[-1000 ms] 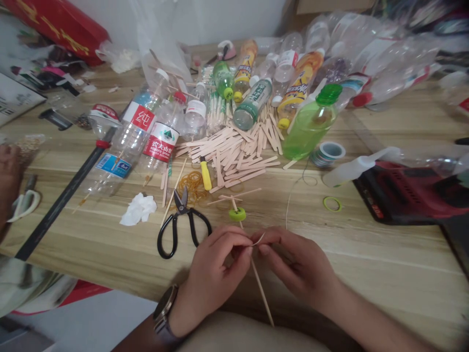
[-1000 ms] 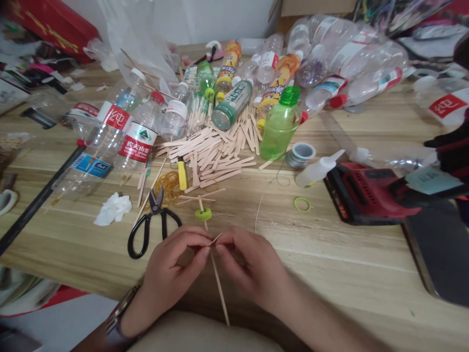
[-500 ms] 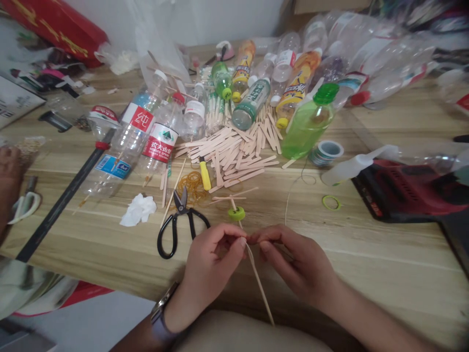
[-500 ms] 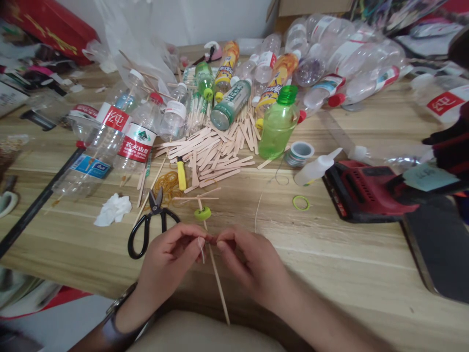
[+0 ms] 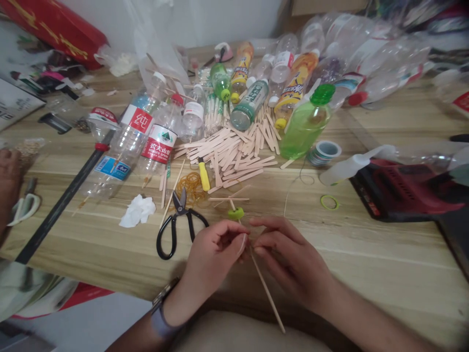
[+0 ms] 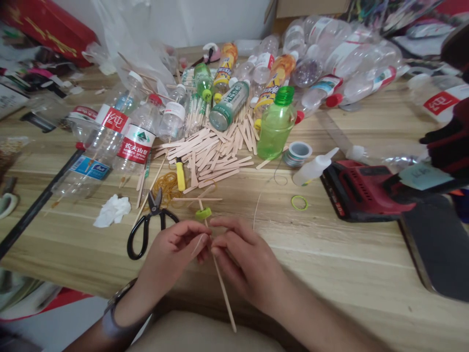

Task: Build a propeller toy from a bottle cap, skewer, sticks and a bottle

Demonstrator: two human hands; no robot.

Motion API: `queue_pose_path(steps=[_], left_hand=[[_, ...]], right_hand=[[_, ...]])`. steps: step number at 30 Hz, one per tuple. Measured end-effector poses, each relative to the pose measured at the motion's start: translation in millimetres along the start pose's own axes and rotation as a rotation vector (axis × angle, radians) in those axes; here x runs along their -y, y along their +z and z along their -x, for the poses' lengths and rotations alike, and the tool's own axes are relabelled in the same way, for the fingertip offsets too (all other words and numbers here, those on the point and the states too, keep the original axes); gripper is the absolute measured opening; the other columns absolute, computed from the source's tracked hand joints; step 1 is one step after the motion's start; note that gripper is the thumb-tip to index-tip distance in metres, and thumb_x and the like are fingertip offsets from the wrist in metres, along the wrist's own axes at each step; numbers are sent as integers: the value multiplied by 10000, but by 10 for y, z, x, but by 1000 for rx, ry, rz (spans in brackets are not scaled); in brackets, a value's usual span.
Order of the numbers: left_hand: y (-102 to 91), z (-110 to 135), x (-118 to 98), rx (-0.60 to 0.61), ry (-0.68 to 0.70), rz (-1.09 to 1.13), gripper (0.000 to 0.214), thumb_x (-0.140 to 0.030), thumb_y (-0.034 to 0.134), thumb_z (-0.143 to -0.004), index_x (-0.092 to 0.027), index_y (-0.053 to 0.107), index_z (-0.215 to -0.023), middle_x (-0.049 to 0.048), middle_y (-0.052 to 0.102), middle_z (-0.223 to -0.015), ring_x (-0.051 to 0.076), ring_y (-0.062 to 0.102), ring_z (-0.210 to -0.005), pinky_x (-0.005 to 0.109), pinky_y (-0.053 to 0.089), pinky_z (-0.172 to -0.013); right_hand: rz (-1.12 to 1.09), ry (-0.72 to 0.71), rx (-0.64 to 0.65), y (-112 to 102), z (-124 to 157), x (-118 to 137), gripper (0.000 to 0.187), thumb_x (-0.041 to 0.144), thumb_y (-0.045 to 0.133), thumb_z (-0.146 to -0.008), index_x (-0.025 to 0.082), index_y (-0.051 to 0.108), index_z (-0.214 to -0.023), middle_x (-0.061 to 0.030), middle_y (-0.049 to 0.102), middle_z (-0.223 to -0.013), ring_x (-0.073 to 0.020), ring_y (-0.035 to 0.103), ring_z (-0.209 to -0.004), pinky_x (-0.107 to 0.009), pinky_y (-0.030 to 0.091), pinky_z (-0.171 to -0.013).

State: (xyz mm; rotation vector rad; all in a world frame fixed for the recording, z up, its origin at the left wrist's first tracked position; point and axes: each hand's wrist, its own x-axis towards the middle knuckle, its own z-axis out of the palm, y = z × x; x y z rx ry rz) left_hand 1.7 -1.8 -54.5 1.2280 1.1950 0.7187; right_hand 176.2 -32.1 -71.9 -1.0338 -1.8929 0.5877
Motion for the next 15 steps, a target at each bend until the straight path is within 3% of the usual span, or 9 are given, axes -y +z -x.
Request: queue_pose_path(steps=[5,10,15], left_hand=[[5,-33,-23,30,60,-168,119,-215,598,-804,-202,716,-803,-8,683,-613,141,621,-526,224,481,-478],[-12,-35,-53,78,138,-337,166,-139,588,-808,-215,736,-807,-16,693,-639,154,627,-567,232,446,-502],[-34,-21,-86,132,253,-444,174,-121,587,-837,-214,731,-814,-5,707,-724,162,653,-671,242,470,-594]], right_hand=[[-6,-26,47,5,30,-2,157,64,512,-934,201,579,-972,-88,630,-1193,-151,621,-1118,-249,520,-944],[-50,-1,36,6,29,-10,144,75,512,-940,200,583,-939,-46,645,-978,-127,648,-894,-217,544,-789],[-43,89,-29,3,-1,2,140,91,530,-934,201,587,-868,-29,617,-879,-125,624,-816,-213,529,-719]])
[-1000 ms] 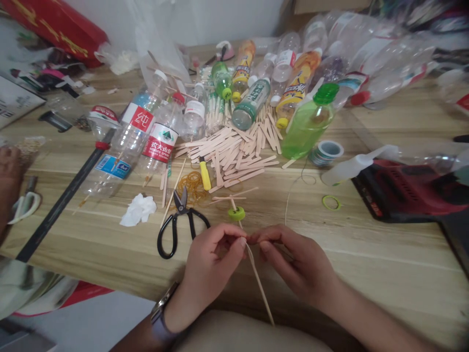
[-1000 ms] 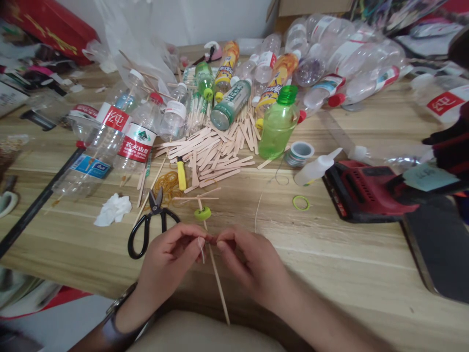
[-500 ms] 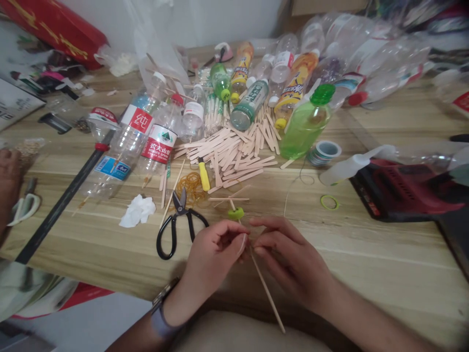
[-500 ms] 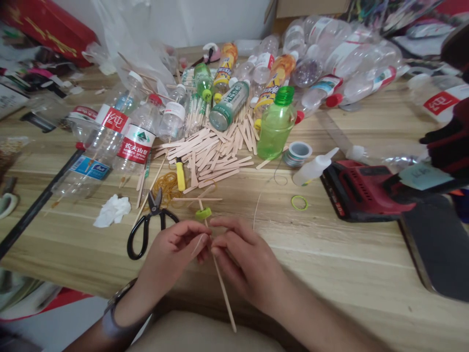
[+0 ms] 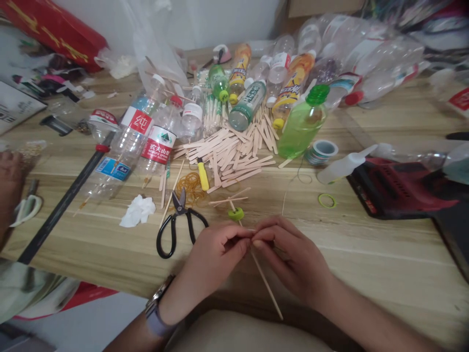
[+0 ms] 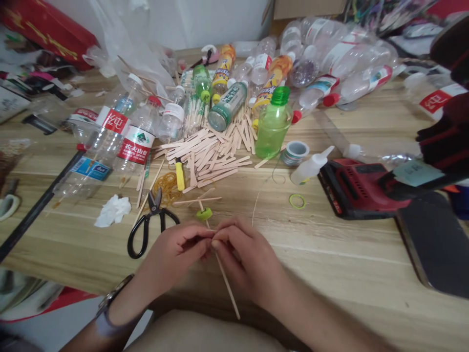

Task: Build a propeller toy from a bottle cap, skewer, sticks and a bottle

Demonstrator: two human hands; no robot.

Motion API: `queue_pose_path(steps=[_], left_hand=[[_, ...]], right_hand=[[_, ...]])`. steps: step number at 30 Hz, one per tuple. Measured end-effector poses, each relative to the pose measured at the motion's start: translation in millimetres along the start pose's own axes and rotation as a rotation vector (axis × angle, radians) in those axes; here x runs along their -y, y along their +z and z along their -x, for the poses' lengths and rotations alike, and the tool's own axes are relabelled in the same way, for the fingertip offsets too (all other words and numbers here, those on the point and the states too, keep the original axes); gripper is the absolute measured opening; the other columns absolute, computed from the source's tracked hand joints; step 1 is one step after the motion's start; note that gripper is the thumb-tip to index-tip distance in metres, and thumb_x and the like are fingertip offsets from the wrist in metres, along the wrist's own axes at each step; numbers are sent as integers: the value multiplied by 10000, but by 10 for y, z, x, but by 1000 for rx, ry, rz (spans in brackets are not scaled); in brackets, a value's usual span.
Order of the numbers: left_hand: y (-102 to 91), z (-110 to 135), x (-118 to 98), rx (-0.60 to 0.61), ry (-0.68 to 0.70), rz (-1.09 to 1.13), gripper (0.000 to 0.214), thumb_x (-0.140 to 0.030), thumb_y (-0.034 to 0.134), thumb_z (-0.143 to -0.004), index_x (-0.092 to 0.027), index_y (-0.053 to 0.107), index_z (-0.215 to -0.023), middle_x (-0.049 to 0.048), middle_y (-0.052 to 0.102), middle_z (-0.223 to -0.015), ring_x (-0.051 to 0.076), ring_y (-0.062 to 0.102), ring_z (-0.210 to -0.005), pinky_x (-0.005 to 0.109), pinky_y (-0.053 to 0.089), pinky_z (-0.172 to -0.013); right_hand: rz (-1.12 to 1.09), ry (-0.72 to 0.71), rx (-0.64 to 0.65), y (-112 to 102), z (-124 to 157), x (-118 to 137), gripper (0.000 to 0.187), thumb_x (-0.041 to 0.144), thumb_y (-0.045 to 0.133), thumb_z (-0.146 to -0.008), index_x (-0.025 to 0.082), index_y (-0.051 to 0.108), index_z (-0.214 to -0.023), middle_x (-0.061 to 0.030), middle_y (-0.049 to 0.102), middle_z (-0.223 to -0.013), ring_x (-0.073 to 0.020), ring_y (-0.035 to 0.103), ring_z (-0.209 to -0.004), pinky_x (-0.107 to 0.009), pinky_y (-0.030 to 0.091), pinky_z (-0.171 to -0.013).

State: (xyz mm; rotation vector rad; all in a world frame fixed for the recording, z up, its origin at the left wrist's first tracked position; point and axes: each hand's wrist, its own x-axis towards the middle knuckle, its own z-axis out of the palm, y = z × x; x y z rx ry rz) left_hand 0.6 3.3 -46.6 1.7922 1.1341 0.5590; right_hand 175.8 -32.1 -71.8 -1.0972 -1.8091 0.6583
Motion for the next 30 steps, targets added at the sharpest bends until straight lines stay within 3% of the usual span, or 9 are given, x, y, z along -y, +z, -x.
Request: queue_pose_path(steps=[10,15,21,26,30], left_hand=[[75,62,34,-119,72,-124,129,-135,644,-843,-200,672,-735,-21,670,-672,145,620,-637,237,437,-604],[76,69,92,-143,-70,103,83,-182,641,-836,-208,688,-772,-7,706,-687,157,658,-636,233,471,-563],[83,44,114,-136,-208,307,57,-183,662,-767,-203,655,-713,-11,704,-648,154,672,-609,236,525,-563],[100,72,130,-200,-40,134,99,-117,634,-767,-202,626,-717,-3,706,-696,151,670,-651,242,535,-608],[80,115,140,-287,360,-298,168,-53,558,-856,-193,625,-792,22,709,-786,160,660,-753,274,544,-706]], right_hand=[[97,69,-16,14,7,6,131,158,520,-958,199,592,-856,-22,608,-767,-135,607,-684,-226,481,-599],[128,132,20,15,-5,27,200,188,530,-948,189,589,-757,6,558,-663,-113,546,-579,-214,405,-521],[24,146,87,37,-3,30,188,146,525,-926,184,634,-778,-4,586,-696,-104,571,-602,-198,428,-546],[15,151,125,42,5,9,184,159,513,-932,182,631,-792,-12,586,-716,-106,570,-612,-196,429,-534],[15,187,119,48,0,4,175,179,513,-937,187,638,-815,-7,604,-709,-115,578,-622,-208,439,-556]])
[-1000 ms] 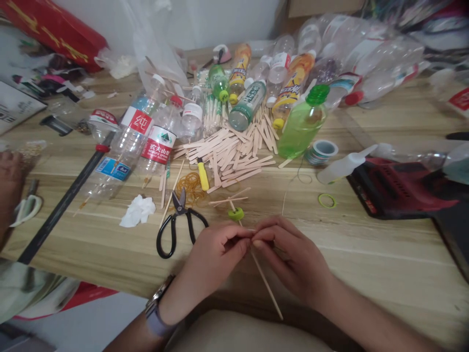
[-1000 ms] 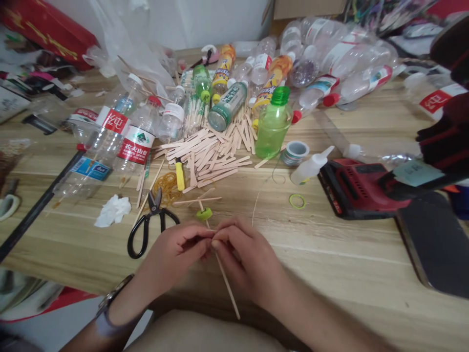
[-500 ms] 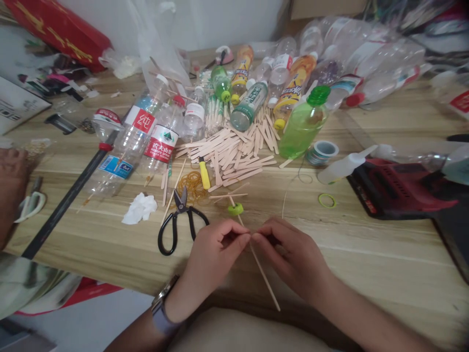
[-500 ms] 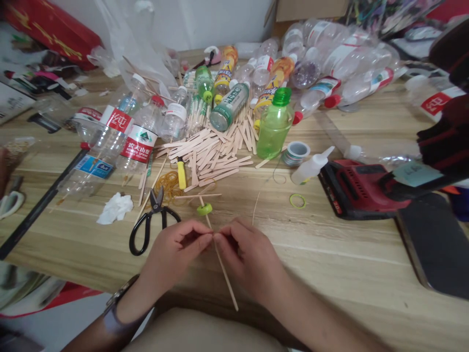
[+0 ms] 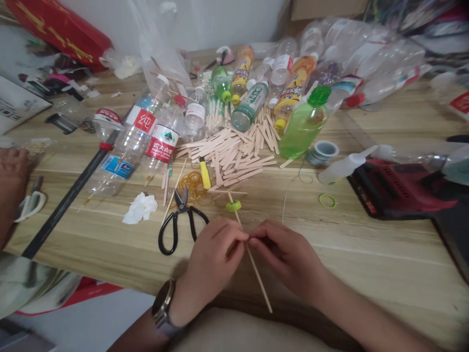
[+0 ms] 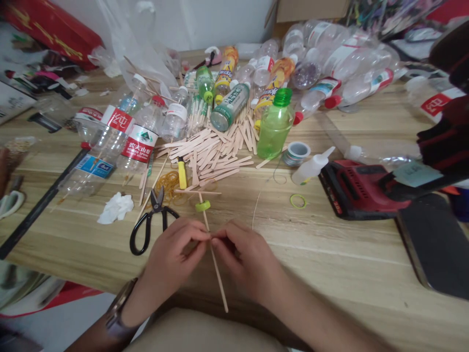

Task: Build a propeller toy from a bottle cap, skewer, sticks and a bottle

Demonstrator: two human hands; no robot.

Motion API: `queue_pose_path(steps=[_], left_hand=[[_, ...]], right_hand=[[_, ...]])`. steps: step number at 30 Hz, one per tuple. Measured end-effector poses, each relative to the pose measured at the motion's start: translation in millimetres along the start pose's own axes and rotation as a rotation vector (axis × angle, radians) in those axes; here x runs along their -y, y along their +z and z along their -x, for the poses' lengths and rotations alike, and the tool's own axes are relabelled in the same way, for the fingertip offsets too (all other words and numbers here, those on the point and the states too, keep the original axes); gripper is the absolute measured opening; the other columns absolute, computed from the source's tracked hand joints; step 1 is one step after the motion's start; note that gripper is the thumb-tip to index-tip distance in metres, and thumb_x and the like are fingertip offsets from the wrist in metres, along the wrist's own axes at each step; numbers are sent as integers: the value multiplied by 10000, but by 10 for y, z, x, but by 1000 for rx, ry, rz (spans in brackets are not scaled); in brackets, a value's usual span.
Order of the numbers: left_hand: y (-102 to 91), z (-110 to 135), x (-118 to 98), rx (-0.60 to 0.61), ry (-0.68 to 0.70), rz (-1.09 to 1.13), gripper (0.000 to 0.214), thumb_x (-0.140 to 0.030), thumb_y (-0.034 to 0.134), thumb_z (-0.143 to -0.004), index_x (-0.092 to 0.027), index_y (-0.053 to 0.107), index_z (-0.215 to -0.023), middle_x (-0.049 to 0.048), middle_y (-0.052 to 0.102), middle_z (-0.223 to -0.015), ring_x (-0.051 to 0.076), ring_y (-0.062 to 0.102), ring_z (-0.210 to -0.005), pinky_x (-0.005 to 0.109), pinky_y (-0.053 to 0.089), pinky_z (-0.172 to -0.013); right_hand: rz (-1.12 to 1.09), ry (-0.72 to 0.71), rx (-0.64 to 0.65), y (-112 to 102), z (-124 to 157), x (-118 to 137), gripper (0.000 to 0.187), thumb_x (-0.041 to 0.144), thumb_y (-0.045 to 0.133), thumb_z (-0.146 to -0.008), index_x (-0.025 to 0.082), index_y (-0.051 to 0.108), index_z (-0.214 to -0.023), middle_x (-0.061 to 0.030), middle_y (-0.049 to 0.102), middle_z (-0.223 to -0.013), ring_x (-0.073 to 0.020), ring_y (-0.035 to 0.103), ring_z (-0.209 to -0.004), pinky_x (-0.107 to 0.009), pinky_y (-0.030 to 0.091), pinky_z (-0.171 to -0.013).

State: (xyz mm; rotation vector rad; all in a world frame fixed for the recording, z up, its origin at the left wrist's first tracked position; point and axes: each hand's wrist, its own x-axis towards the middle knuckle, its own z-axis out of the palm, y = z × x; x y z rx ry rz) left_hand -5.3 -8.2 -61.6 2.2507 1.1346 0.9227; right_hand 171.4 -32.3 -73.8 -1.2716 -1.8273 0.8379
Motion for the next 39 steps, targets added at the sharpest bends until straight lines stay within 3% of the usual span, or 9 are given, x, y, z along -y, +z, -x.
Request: queue_pose_path(steps=[3,7,17,21,26,32,39], left_hand=[[-19,30,12,-25,283,-258,177,-66,494,-932,-168,639,-931,49,720,-839,176,650,-790,308,549,-757],[-27,56,19,-57,401,-421,219,-58,440,-958,-143,622,-1046,49,713,-815,189,642,-772,313,542,-740],[-49,166,69,-146,296,-368,295,-12,502,-928,-138,587,-1181,80,724,-921,186,669,-902,304,531,-851],[-65,170,58,-217,311,-359,249,-28,524,-928,-179,626,-1098,67,734,-933,181,672,-903,311,541,-835],[-73,157,69,-245,372,-344,216,-9,523,-924,-128,651,-1050,88,725,-939,183,651,-925,303,538,-853],[-109,171,93,-223,434,-334,200,-19,526,-925,-101,672,-1035,98,714,-937,190,641,-948,298,534,-873],[-121,168,96,-219,457,-342,193,-48,506,-952,-98,667,-1046,95,698,-951,190,622,-947,300,549,-870]], right_hand=[[-33,47,-10,7,-2,-2,153,195,520,-935,191,641,-841,7,635,-703,-111,582,-606,-205,444,-557],[-100,79,-10,10,1,-1,147,205,512,-941,197,642,-872,15,668,-714,-108,597,-609,-197,458,-568],[-155,113,234,-2,44,34,222,254,449,-968,179,647,-904,-9,685,-781,-130,604,-676,-234,442,-608],[-149,104,130,-14,20,48,239,272,458,-973,176,647,-862,-4,663,-730,-120,576,-632,-217,428,-571],[-119,63,-37,-13,-89,52,159,207,503,-949,184,644,-879,14,661,-725,-104,584,-629,-192,441,-581],[-122,-78,7,-29,-246,109,142,145,531,-933,192,664,-940,15,686,-801,-100,612,-699,-188,446,-637],[-113,-118,131,-96,-326,150,128,99,567,-923,177,662,-886,19,650,-785,-89,596,-713,-170,432,-641]])
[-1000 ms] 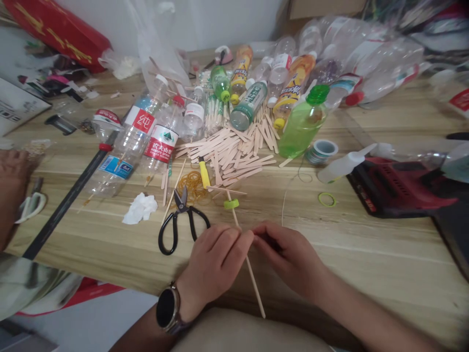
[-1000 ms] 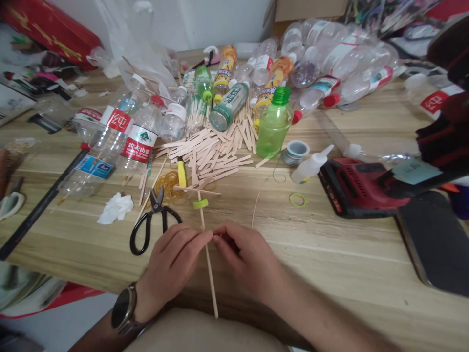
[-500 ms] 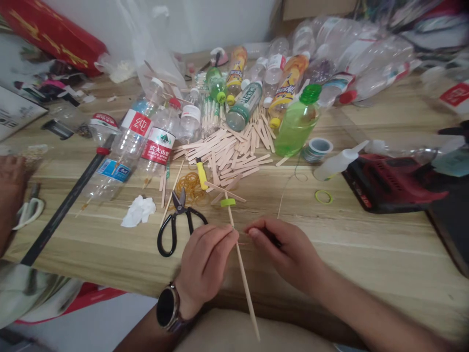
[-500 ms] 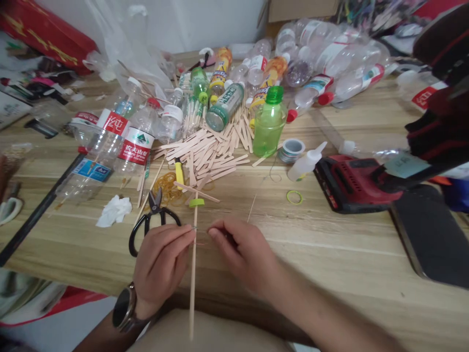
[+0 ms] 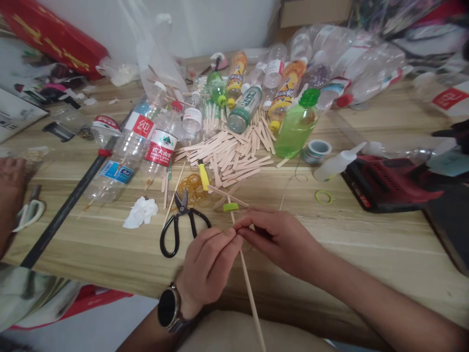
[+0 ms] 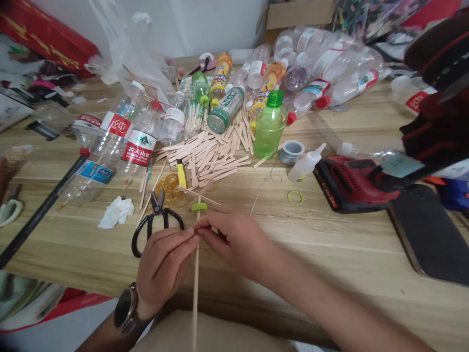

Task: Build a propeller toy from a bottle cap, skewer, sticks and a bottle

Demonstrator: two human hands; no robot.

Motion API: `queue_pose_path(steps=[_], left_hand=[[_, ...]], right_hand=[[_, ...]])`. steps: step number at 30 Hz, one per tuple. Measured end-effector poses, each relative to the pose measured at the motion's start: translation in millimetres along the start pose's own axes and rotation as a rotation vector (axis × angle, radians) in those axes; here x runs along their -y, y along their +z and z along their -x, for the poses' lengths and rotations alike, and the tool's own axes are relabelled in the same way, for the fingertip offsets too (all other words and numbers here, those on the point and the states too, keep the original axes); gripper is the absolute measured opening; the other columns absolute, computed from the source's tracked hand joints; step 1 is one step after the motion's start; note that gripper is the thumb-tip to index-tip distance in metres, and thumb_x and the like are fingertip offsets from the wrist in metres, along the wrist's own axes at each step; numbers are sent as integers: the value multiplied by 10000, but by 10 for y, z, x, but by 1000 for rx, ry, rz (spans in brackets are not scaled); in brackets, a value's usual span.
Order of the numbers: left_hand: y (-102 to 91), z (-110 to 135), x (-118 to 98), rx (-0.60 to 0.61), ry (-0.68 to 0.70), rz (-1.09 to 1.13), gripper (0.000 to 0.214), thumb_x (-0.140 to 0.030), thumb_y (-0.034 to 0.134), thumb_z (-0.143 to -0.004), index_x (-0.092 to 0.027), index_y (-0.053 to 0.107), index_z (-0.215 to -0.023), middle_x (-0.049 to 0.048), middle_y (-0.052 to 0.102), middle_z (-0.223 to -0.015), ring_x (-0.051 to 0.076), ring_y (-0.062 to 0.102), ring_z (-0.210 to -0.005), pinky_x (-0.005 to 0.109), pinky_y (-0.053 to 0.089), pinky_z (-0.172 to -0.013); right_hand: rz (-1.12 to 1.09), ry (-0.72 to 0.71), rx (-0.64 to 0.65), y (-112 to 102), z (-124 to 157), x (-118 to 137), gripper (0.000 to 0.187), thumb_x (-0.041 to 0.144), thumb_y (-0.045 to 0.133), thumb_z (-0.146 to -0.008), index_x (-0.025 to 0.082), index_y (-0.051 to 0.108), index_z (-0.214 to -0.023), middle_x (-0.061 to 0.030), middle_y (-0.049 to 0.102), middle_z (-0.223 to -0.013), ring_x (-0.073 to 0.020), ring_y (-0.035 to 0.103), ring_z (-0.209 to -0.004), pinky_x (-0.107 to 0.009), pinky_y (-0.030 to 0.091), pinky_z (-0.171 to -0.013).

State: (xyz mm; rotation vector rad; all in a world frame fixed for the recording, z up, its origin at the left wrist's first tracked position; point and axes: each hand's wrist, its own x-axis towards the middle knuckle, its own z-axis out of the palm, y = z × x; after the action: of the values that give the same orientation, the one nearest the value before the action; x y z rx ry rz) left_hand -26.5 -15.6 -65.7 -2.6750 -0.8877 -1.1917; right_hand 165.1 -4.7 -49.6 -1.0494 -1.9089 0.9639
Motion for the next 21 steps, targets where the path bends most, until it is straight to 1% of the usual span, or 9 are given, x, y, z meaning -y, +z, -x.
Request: queue_pose_path(steps=[3,6,10,14,17,21], left_hand=[[4,12,3,8,-5,10,186,-60,507,-959,-96,663,-1053,94,689,-960,191,612,-961,301,545,-881],[17,52,9,23,-8,53,202,-50,488,-963,-82,651,-1079,104,684,-991,195,602,-997,312,536,-907],[33,84,14,-4,-21,67,235,-20,496,-946,-75,628,-1133,109,685,-1007,199,615,-998,324,540,-899],[27,30,10,-15,-54,57,191,-35,530,-938,-100,647,-1075,99,705,-958,190,638,-938,313,553,-848],[26,-4,3,-30,-84,57,189,-24,513,-942,-107,652,-1039,95,715,-929,178,641,-916,303,554,-837],[32,6,-5,-43,-102,67,191,-13,514,-937,-112,656,-1017,93,713,-924,174,636,-919,298,547,-844]], right_hand=[[56,-65,0,-9,10,-17,129,95,554,-933,172,653,-907,8,640,-809,-93,602,-730,-174,437,-654],[185,-155,-15,0,24,-39,129,120,519,-957,156,627,-896,-17,624,-821,-113,598,-720,-201,444,-638],[374,-230,-62,38,32,-38,217,172,444,-997,139,599,-849,-42,600,-790,-138,585,-649,-232,441,-551],[549,-299,-120,67,41,0,281,165,392,-1011,131,594,-819,-54,585,-751,-152,584,-607,-243,414,-475],[569,-318,-148,49,63,39,256,154,390,-1010,137,582,-841,-58,602,-768,-150,600,-623,-239,432,-488],[505,-264,-198,-10,105,54,170,147,417,-1002,154,566,-921,-53,622,-830,-145,623,-695,-231,459,-545]])
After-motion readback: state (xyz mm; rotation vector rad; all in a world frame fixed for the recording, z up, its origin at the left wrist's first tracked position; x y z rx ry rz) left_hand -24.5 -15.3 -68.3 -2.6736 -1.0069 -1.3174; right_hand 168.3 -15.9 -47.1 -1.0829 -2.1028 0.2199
